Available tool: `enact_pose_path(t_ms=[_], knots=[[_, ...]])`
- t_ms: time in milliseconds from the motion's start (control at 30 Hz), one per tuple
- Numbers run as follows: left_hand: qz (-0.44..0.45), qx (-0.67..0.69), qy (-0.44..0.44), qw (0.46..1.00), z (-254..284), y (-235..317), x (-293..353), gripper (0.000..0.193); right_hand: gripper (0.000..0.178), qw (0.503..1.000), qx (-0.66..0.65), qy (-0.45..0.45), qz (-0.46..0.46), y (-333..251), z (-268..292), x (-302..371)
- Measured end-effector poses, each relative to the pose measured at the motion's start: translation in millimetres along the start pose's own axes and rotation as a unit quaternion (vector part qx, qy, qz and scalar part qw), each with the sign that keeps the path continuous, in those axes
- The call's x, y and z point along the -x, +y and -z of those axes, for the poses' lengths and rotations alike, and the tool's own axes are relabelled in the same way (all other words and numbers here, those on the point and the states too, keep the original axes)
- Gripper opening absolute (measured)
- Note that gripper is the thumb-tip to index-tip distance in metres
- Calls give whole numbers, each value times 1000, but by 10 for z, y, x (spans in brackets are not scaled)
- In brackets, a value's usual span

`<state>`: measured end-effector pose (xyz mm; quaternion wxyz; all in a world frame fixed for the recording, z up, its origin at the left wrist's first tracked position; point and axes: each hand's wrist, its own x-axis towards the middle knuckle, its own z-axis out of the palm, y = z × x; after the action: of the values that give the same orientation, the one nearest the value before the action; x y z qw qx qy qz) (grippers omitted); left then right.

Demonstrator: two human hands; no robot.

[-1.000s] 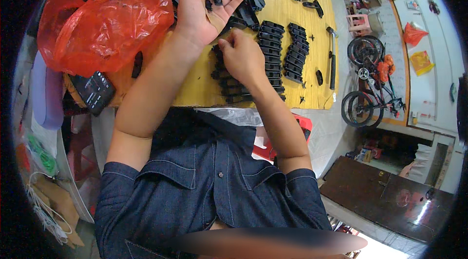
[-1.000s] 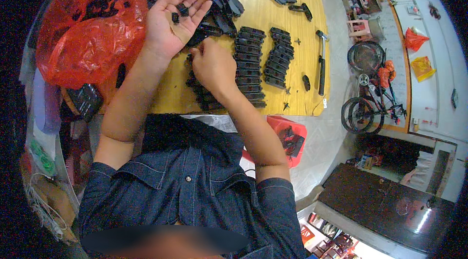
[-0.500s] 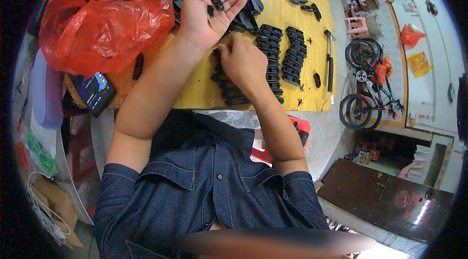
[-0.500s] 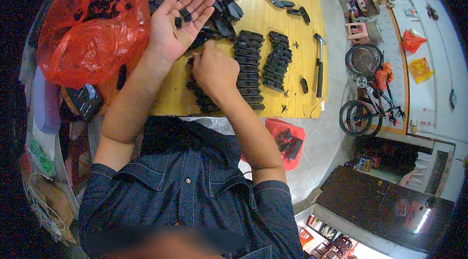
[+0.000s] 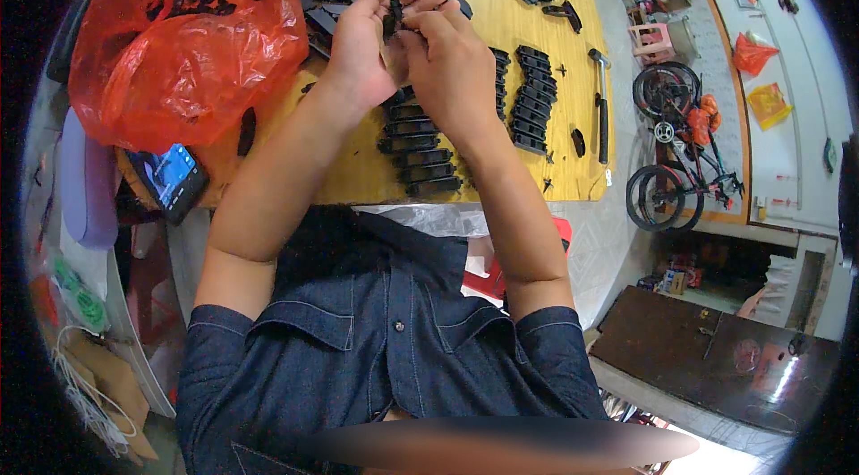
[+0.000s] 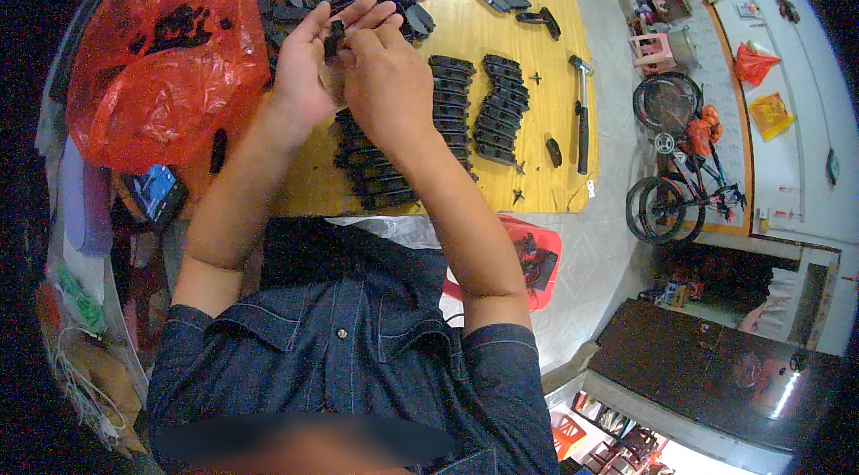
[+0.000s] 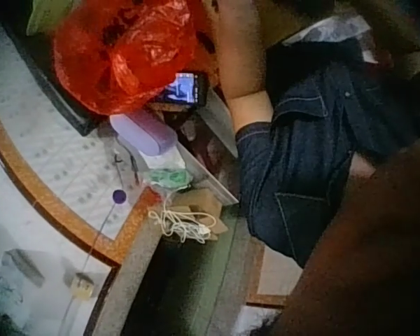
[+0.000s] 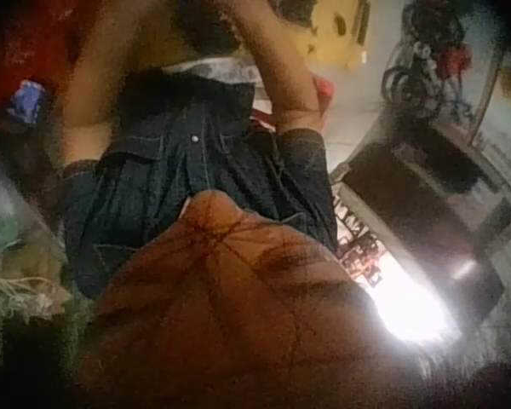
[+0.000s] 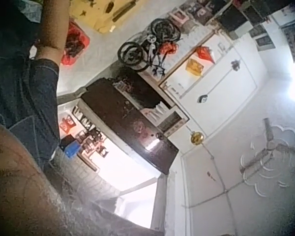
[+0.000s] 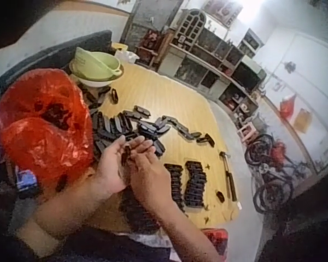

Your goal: The person assembles small plastic components by hand, then sorts the assembled components into a plastic container.

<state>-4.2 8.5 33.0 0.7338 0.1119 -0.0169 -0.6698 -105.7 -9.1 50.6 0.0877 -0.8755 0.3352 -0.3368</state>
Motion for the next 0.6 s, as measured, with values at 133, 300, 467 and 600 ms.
enact_pose_path(t_ms=[133,300,467,600], knots=[[13,35,46,998,67,2,-28,38,13,999,-31,27,-23,-15,70,41],[-25,22,74,997,122,37,-75,33,17,897,-258,-192,-303,86,256,297],[-27,18,62,998,92,2,-68,32,12,871,-244,-287,-314,198,122,480],[-22,17,42,999,152,7,-82,30,13,919,-178,-267,-228,274,14,454]])
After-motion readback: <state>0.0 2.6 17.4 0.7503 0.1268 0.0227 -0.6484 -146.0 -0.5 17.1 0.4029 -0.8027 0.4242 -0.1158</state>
